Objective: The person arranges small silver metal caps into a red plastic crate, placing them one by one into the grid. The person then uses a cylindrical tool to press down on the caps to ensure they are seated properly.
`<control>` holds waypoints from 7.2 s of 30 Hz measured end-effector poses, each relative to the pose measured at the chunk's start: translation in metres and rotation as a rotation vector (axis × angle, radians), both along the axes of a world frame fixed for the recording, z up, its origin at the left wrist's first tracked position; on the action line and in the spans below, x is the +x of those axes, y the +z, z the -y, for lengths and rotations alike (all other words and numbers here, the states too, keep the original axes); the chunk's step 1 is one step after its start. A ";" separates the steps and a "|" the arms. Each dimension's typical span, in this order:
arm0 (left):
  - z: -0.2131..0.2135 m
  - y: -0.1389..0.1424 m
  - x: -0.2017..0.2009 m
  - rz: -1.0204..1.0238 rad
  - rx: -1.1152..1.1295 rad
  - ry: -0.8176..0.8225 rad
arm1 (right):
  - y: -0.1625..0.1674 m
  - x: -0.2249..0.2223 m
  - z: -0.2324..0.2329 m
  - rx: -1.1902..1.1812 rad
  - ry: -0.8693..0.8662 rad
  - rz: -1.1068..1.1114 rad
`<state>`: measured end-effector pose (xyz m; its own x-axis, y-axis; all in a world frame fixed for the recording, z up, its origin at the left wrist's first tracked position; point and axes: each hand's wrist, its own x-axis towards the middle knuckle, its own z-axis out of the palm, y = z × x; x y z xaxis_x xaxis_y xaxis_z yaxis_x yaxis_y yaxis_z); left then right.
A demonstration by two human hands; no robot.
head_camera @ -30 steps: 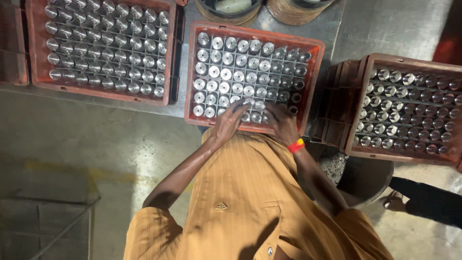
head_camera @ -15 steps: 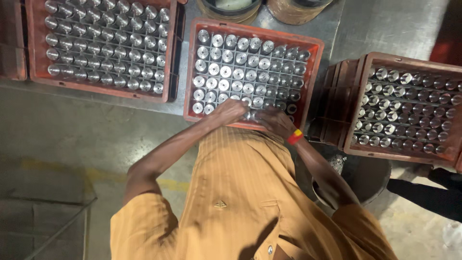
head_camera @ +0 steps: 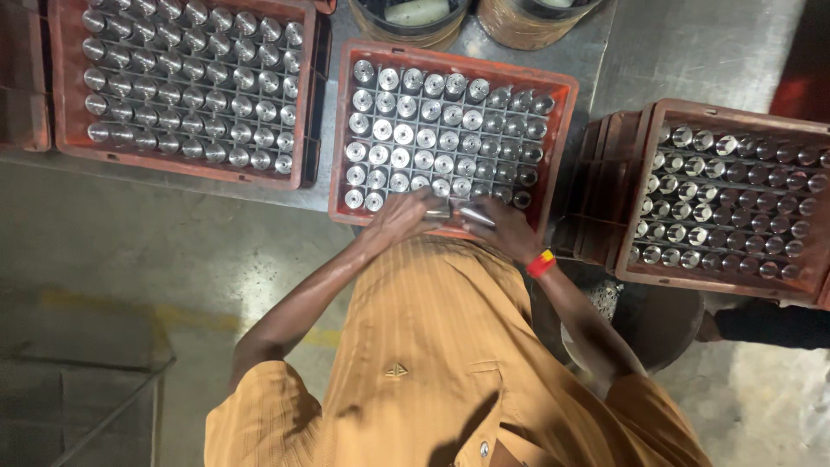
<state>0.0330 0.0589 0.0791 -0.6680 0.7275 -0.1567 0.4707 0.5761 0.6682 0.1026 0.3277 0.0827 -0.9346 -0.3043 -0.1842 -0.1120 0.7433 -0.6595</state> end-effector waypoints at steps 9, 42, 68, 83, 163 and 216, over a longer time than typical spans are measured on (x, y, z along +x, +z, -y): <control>-0.025 0.032 -0.030 0.418 -0.189 0.252 | 0.031 -0.045 -0.011 -0.225 -0.157 -0.081; -0.151 -0.004 -0.122 -0.352 0.200 0.442 | 0.014 -0.135 -0.051 -0.079 -0.419 -0.614; -0.148 -0.005 -0.100 0.225 0.564 0.667 | 0.014 -0.093 -0.078 -0.858 -0.843 -0.068; -0.153 -0.012 -0.053 -0.302 0.008 0.506 | 0.007 -0.079 -0.047 0.172 -0.340 -0.539; -0.113 0.001 0.025 0.184 0.492 0.810 | 0.002 0.000 -0.129 -0.496 -0.495 -0.315; -0.102 0.018 0.031 0.067 0.285 0.144 | 0.060 0.014 -0.075 -0.135 0.030 -0.252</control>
<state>0.0636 0.1612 0.0970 -0.7625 0.6469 -0.0074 0.3476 0.4193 0.8387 0.1171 0.4024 0.1429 -0.9359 -0.3387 0.0970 -0.3059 0.6446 -0.7006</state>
